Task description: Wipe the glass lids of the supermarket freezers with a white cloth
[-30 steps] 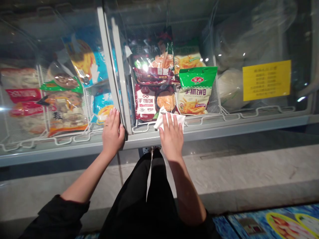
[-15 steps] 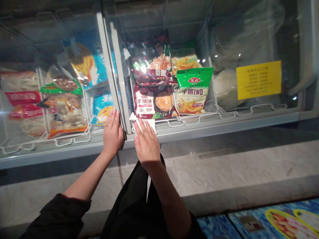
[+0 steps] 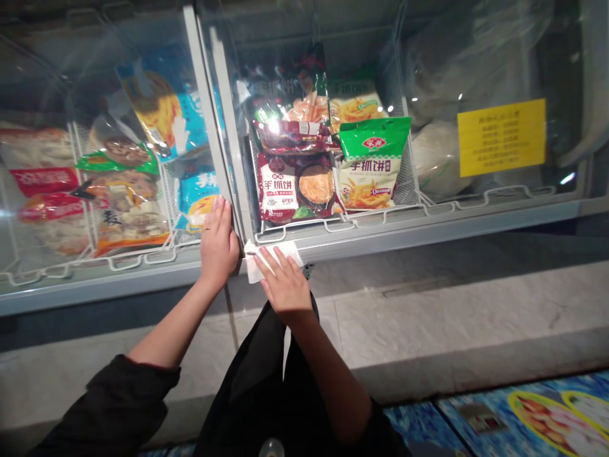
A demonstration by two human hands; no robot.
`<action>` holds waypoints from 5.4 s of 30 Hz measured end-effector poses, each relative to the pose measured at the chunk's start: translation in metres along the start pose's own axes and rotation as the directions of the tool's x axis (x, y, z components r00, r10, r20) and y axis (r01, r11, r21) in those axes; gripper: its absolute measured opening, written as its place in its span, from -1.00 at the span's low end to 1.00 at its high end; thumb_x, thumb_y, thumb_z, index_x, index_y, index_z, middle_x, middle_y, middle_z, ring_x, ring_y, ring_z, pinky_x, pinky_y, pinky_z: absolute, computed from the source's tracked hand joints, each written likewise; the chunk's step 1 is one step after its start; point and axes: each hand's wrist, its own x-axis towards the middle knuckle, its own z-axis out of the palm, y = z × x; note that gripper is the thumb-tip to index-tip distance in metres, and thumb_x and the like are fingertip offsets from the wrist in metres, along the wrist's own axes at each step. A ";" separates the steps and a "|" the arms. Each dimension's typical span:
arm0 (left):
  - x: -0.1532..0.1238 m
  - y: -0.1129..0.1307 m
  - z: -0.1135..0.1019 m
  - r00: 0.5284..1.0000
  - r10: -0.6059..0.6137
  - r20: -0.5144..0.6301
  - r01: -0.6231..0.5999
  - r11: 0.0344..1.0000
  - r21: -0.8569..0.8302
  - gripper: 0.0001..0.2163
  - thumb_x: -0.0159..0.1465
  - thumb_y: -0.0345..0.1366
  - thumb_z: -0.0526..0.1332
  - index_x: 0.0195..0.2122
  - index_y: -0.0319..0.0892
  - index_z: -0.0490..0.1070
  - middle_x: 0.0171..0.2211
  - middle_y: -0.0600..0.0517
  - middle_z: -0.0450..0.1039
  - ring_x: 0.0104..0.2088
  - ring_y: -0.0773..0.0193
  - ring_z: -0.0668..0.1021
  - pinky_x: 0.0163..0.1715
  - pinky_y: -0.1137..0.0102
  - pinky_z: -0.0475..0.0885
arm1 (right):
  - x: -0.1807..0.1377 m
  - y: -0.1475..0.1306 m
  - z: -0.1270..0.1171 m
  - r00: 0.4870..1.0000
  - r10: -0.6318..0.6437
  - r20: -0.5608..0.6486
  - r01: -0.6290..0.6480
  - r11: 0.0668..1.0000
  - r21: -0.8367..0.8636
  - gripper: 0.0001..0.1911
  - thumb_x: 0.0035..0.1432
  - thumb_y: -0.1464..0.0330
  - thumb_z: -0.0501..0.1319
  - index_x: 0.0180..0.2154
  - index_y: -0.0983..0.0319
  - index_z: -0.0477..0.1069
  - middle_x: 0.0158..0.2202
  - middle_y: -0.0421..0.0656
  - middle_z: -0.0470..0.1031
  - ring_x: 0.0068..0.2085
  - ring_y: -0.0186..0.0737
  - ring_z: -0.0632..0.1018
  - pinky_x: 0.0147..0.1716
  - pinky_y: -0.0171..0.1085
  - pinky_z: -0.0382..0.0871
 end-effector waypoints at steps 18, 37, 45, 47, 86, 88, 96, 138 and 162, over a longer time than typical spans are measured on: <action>0.002 0.000 -0.002 1.000 0.004 0.014 -0.004 1.000 -0.020 -0.31 0.37 -0.54 -0.01 0.55 -0.20 0.12 0.57 -0.09 0.07 0.58 0.08 0.10 0.58 0.00 0.05 | -0.004 -0.014 0.014 0.999 0.026 0.027 -0.027 0.999 0.043 -0.36 0.52 0.33 0.13 0.53 -0.06 0.13 0.54 -0.25 0.21 0.55 -0.13 0.21 0.52 -0.06 0.07; 0.002 0.003 -0.001 1.000 -0.019 0.022 0.020 0.999 -0.042 -0.31 0.36 -0.53 -0.01 0.54 -0.23 0.13 0.57 -0.09 0.07 0.58 0.07 0.10 0.58 -0.01 0.04 | -0.015 0.029 -0.007 0.963 0.266 -0.047 -0.268 0.961 -0.064 -0.39 0.58 0.30 -0.04 0.56 0.03 0.05 0.58 -0.12 0.13 0.58 -0.01 0.11 0.51 0.12 0.07; 0.002 0.004 0.001 1.000 -0.020 0.003 0.020 0.999 -0.044 -0.30 0.35 -0.51 0.01 0.55 -0.22 0.14 0.56 -0.10 0.08 0.57 0.04 0.12 0.57 -0.02 0.05 | 0.003 0.027 -0.004 0.926 0.359 -0.120 -0.362 0.932 -0.009 -0.37 0.58 0.29 -0.09 0.58 0.05 0.00 0.57 -0.09 0.15 0.59 0.02 0.07 0.52 0.21 -0.01; 0.002 0.005 0.000 1.000 -0.015 -0.002 0.015 1.000 -0.024 -0.31 0.35 -0.51 0.01 0.54 -0.24 0.15 0.55 -0.12 0.10 0.57 0.05 0.13 0.57 -0.01 0.06 | 0.011 0.016 -0.005 0.968 0.243 -0.059 -0.244 0.970 -0.015 -0.39 0.56 0.29 -0.04 0.56 0.05 0.08 0.56 -0.12 0.18 0.57 -0.03 0.12 0.52 0.11 0.01; 0.034 0.228 0.138 0.988 0.148 -0.033 -0.147 0.988 0.043 -0.25 0.32 -0.58 0.09 0.57 -0.27 0.07 0.56 -0.19 0.06 0.57 0.04 0.11 0.54 0.08 0.16 | -0.098 0.306 -0.097 0.955 0.267 -0.127 -0.280 0.956 -0.092 -0.39 0.55 0.28 -0.05 0.54 0.07 0.14 0.57 -0.11 0.17 0.58 -0.01 0.11 0.51 0.09 0.02; 0.034 0.228 0.138 0.990 0.141 -0.025 -0.140 0.989 0.040 -0.24 0.31 -0.58 0.09 0.57 -0.26 0.07 0.56 -0.18 0.04 0.57 0.03 0.11 0.55 0.06 0.15 | -0.106 0.334 -0.103 0.887 0.413 -0.206 -0.437 0.894 -0.094 -0.37 0.55 0.28 -0.10 0.56 0.14 0.06 0.58 -0.05 0.11 0.59 0.05 0.06 0.51 0.16 0.01; 0.032 0.225 0.140 0.989 0.140 -0.042 -0.137 0.988 0.076 -0.23 0.30 -0.56 0.09 0.57 -0.25 0.06 0.57 -0.12 0.03 0.57 0.09 0.10 0.56 0.12 0.13 | -0.082 0.273 -0.079 0.931 0.334 -0.147 -0.343 0.938 -0.046 -0.37 0.56 0.26 -0.07 0.56 0.08 0.08 0.59 -0.10 0.09 0.59 0.06 0.04 0.51 0.16 -0.03; 0.039 0.239 0.129 0.961 0.159 0.224 -0.176 0.983 0.057 -0.28 0.37 -0.49 0.09 0.58 -0.20 0.08 0.53 -0.16 0.11 0.55 0.04 0.15 0.55 0.05 0.10 | -0.086 0.316 -0.111 0.950 0.308 -0.059 -0.312 0.948 -0.067 -0.42 0.53 0.30 -0.01 0.49 0.01 0.25 0.53 -0.08 0.24 0.56 -0.04 0.15 0.51 0.10 -0.01; 0.084 0.453 0.269 0.955 0.229 0.188 -0.227 0.973 -0.035 -0.35 0.48 -0.38 0.06 0.59 -0.22 0.00 0.56 -0.12 0.07 0.57 0.09 0.11 0.56 0.09 0.06 | -0.160 0.551 -0.181 0.728 0.598 -0.335 -0.639 0.769 -0.014 -0.34 0.56 0.22 -0.21 0.58 0.14 -0.04 0.59 0.03 0.04 0.61 0.05 -0.05 0.51 0.28 -0.05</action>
